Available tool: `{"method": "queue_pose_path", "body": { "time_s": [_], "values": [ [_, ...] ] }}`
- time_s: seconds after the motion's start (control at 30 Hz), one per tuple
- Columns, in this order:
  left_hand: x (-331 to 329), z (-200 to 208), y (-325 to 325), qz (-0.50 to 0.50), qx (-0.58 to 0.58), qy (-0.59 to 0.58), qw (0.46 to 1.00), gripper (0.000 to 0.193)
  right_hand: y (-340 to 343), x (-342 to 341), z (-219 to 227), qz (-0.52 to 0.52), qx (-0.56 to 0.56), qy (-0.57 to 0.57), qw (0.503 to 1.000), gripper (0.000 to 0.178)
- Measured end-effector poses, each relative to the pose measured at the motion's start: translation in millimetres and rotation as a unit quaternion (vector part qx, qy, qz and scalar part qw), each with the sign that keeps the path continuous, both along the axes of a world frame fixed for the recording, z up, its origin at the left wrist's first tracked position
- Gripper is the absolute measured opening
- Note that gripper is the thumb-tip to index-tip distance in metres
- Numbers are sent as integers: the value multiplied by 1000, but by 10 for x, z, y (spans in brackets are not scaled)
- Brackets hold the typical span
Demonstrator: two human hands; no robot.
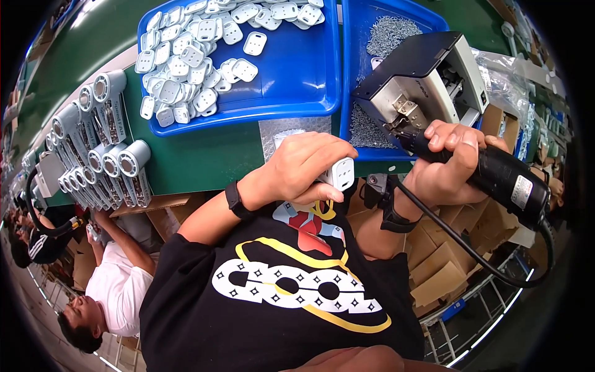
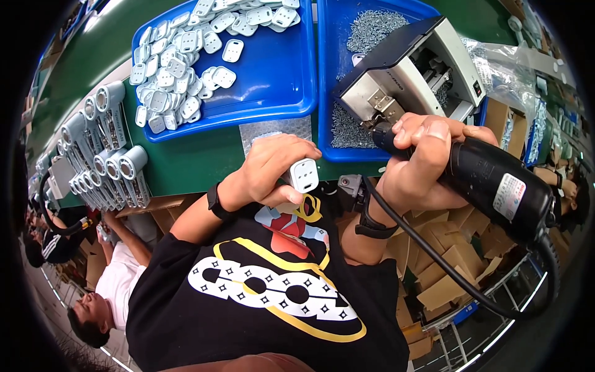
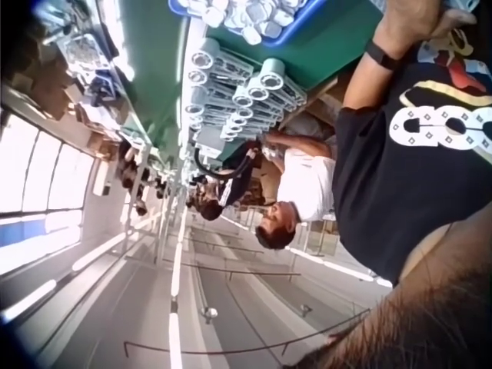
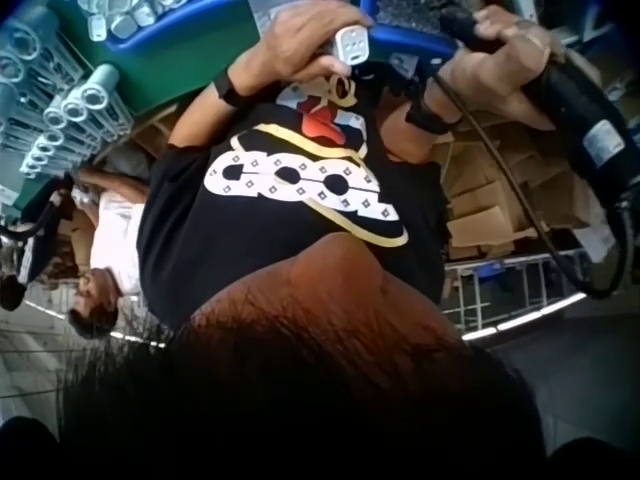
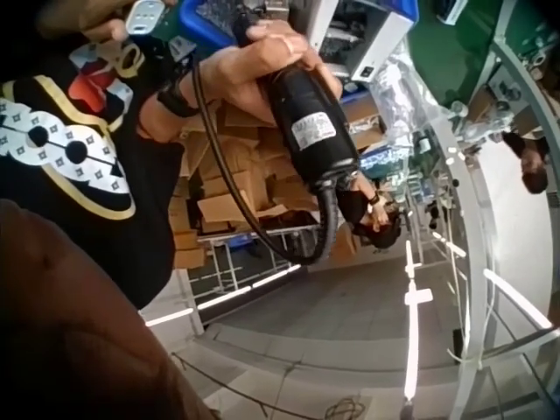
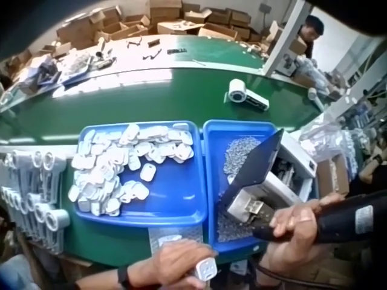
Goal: The person picks up a white plastic component from a blue tray, aligns it with the base of a handheld fan, and drives a screw into it using a power screwdriver. After securing the part, the person sets the fan aside and repeats the process with another fan and component.
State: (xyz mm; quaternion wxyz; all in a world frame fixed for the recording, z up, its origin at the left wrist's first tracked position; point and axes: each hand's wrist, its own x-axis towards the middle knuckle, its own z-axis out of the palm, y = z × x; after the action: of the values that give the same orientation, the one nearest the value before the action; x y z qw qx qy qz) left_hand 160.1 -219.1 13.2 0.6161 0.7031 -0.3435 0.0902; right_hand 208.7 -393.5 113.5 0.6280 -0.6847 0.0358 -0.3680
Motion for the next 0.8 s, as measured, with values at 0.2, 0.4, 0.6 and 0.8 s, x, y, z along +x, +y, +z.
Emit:
{"method": "queue_pose_path", "body": {
  "time_s": [0.2, 0.4, 0.6, 0.8],
  "values": [
    [5, 11, 19, -3, 5, 8, 1000, 72, 80, -53, 223, 8, 23, -111, 993, 35],
    [19, 9, 11, -10, 10, 13, 1000, 73, 71, 5, -31, -39, -25, -54, 997, 30],
    [47, -18, 6, -7, 12, 6, 1000, 73, 140, -212, 185, 34, 93, -56, 994, 31],
    [28, 22, -14, -6, -4, 9, 1000, 73, 121, -84, 199, -3, 16, -107, 994, 32]
  ]
}}
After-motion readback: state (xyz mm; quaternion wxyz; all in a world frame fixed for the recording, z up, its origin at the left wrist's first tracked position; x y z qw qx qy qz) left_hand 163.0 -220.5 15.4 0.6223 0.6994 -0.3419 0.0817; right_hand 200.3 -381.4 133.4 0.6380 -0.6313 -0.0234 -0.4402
